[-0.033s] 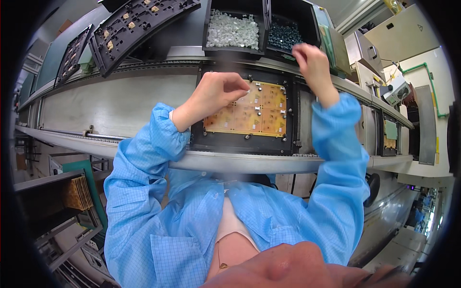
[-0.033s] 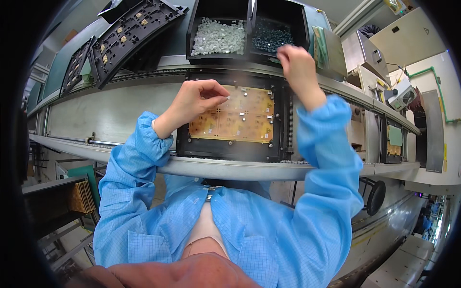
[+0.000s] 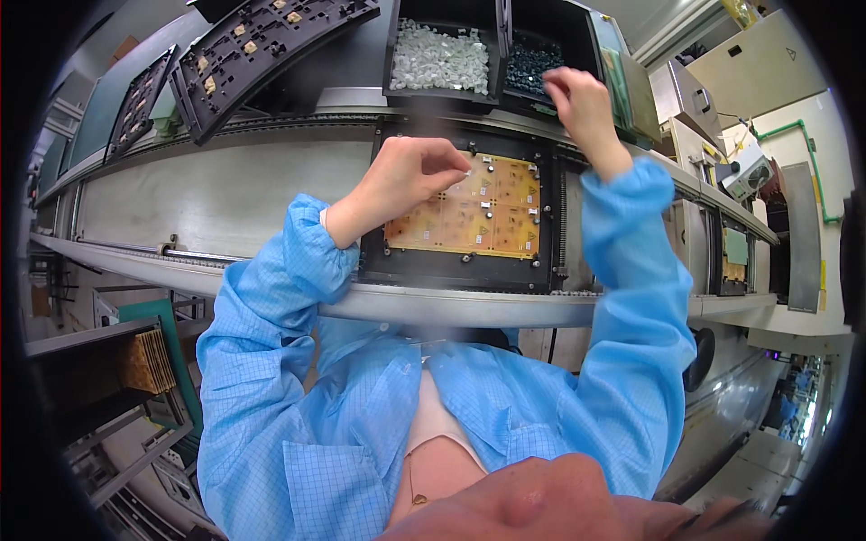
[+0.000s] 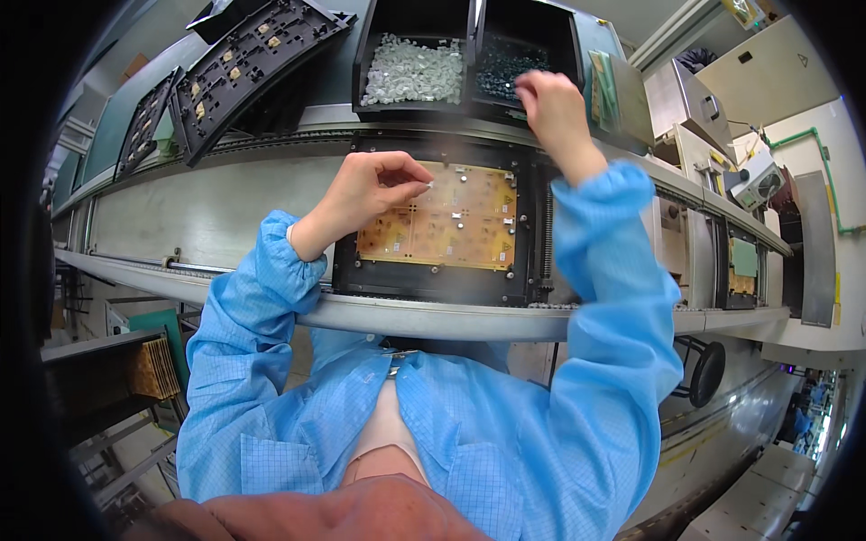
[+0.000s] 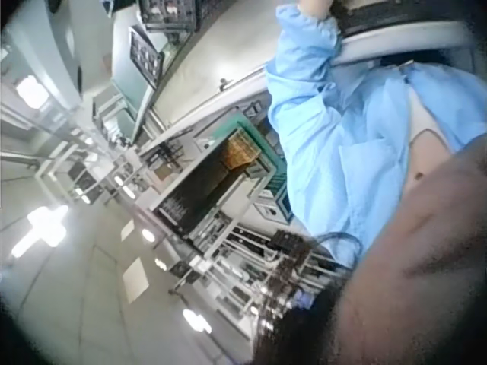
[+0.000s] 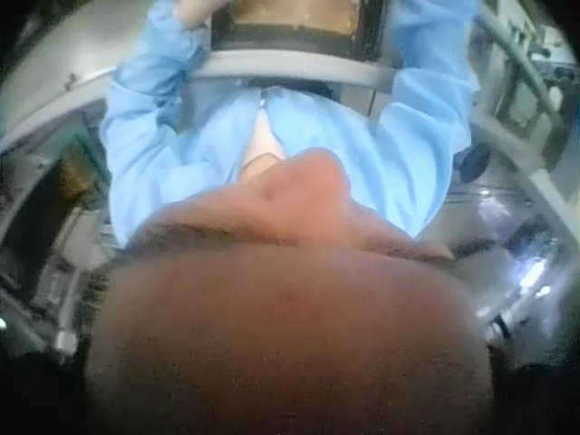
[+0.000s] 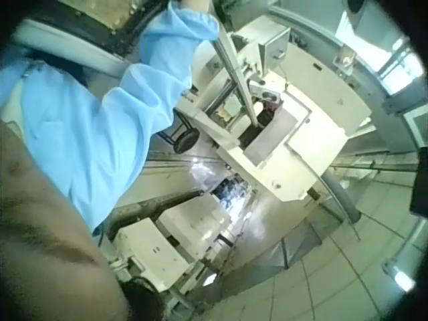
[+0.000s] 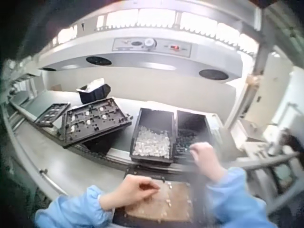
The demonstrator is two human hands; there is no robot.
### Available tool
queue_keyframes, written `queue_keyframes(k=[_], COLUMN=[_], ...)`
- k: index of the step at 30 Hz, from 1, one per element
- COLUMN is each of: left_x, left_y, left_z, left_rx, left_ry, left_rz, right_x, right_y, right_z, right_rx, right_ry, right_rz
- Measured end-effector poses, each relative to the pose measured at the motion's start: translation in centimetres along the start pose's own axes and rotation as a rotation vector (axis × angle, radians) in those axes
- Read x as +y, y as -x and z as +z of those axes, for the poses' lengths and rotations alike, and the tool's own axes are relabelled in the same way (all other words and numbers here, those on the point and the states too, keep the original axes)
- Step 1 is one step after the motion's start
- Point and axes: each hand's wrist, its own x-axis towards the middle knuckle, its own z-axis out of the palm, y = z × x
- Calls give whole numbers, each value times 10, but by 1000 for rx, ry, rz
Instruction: Manually placing electronic components onto a printed circuit board on a production assembly line.
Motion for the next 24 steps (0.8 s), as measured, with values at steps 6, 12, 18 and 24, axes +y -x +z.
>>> queue_keyframes(k=[6, 12, 18, 24], left_x=[-1, -20, -38, -30], left_y=[-6, -28, -32, -30], left_z=[-6, -6, -6, -13], left_rx=[13, 68, 137, 111], left_ry=[-19, -453, -648, -655], left_rz=[-109, 42, 115, 28], right_x=[25, 23, -27, -64], right_y=[-60, -54, -9, 45], right_z=[50, 42, 1, -14], right_rx=[-262, -88, -27, -56], right_ry=[211, 93, -225, -567], right_rz=[217, 194, 249, 332])
